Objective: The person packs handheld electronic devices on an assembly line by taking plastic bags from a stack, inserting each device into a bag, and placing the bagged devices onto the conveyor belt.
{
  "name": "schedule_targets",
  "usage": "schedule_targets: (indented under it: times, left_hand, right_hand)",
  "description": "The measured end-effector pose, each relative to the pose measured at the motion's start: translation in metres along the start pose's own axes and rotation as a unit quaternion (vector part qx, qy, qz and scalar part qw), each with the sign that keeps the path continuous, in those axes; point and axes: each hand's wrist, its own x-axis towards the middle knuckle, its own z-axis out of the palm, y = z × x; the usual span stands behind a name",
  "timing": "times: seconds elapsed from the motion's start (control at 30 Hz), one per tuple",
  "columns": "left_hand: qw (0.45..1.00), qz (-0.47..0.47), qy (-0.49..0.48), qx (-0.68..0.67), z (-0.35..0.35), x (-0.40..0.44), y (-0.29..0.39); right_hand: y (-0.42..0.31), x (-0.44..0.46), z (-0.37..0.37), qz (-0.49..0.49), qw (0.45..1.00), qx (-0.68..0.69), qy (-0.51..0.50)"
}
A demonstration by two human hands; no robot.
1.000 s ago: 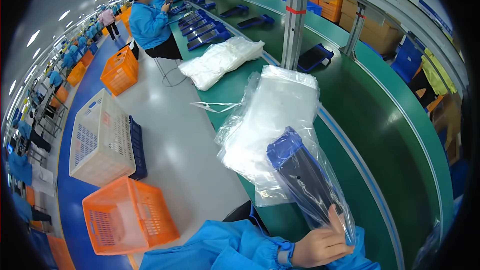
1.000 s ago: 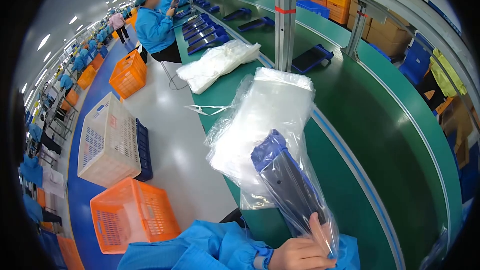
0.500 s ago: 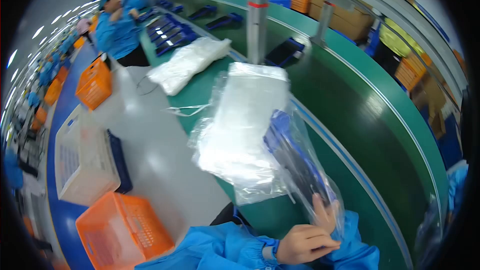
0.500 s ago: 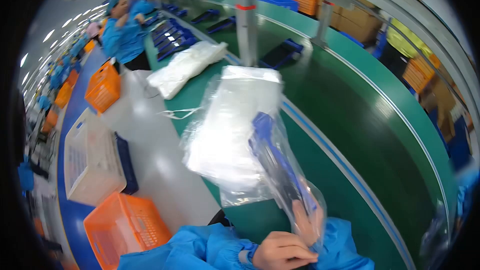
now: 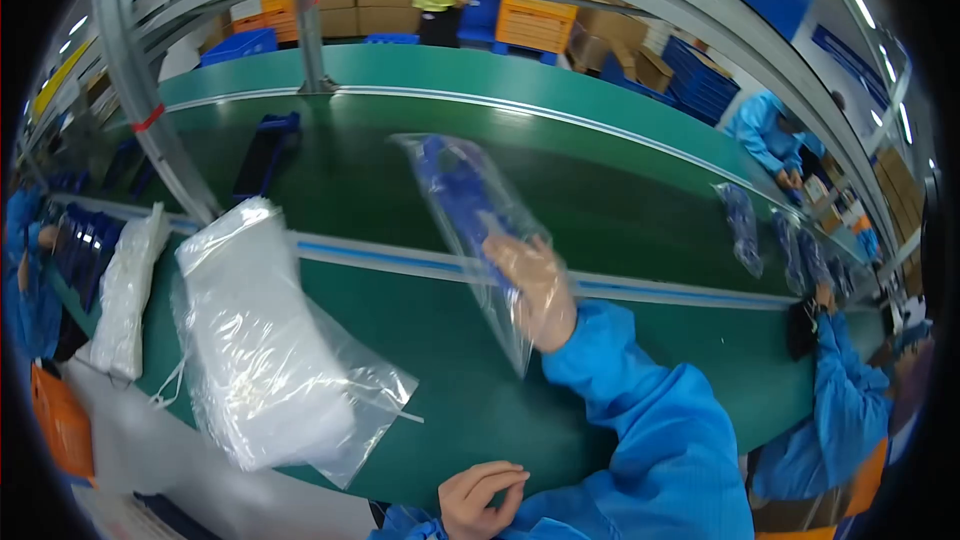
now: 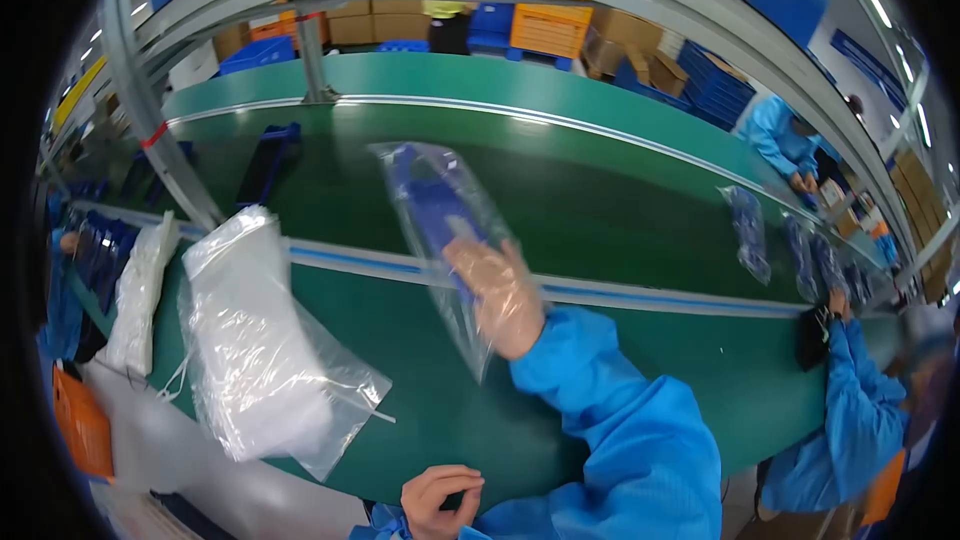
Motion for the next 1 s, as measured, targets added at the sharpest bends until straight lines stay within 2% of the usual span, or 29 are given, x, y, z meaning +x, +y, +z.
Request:
schedule_targets:
  times: [0.17, 0.23, 0.3, 0.33, 0.37, 0.43, 0.5, 0.57, 0.63, 0.67, 0.73, 0.83, 0.93, 1.0]
  left_hand:
    - [0.994, -0.09, -0.053, 0.037, 0.003, -0.006, -0.009]
    - [0.993, -0.082, -0.062, 0.06, 0.003, -0.007, -0.009]
    - [0.993, -0.062, -0.051, 0.082, 0.004, -0.007, -0.01]
    - [0.993, -0.062, -0.045, 0.091, 0.005, -0.008, -0.01]
    - [0.992, -0.061, -0.038, 0.099, 0.007, -0.01, -0.011]
    - [0.991, -0.081, -0.045, 0.1, 0.009, -0.014, -0.014]
    - [0.992, -0.063, -0.031, 0.106, 0.012, -0.014, -0.017]
    - [0.992, -0.064, -0.035, 0.106, 0.015, -0.018, -0.022]
    - [0.991, -0.086, -0.041, 0.096, 0.016, -0.018, -0.023]
    - [0.99, -0.098, -0.046, 0.09, 0.016, -0.019, -0.021]
    - [0.989, -0.104, -0.041, 0.092, 0.014, -0.017, -0.018]
    - [0.992, -0.097, -0.029, 0.079, 0.013, -0.017, -0.017]
    - [0.993, -0.089, -0.019, 0.072, 0.012, -0.018, -0.016]
    - [0.994, -0.079, -0.013, 0.075, 0.012, -0.019, -0.016]
  right_hand:
    - [0.118, -0.013, -0.02, 0.066, 0.983, -0.17, 0.038]
    - [0.18, -0.03, -0.025, 0.088, 0.959, -0.262, 0.062]
    - [0.215, -0.041, -0.045, 0.151, 0.94, -0.304, 0.018]
    - [0.24, -0.048, -0.048, 0.177, 0.936, -0.303, 0.037]
    - [0.254, -0.054, -0.056, 0.218, 0.906, -0.363, -0.012]
    - [0.281, -0.068, -0.065, 0.276, 0.894, -0.351, -0.03]
    - [0.3, -0.078, -0.071, 0.297, 0.887, -0.347, -0.064]
    - [0.326, -0.088, -0.076, 0.323, 0.874, -0.34, -0.128]
    - [0.316, -0.077, -0.084, 0.414, 0.835, -0.316, -0.179]
    - [0.329, -0.078, -0.091, 0.411, 0.84, -0.281, -0.217]
    - [0.343, -0.082, -0.094, 0.335, 0.826, -0.367, -0.267]
    - [0.316, -0.076, -0.111, 0.36, 0.844, -0.289, -0.275]
    - [0.311, -0.079, -0.113, 0.438, 0.726, -0.354, -0.395]
    - [0.243, -0.052, -0.125, 0.404, 0.774, -0.339, -0.35]
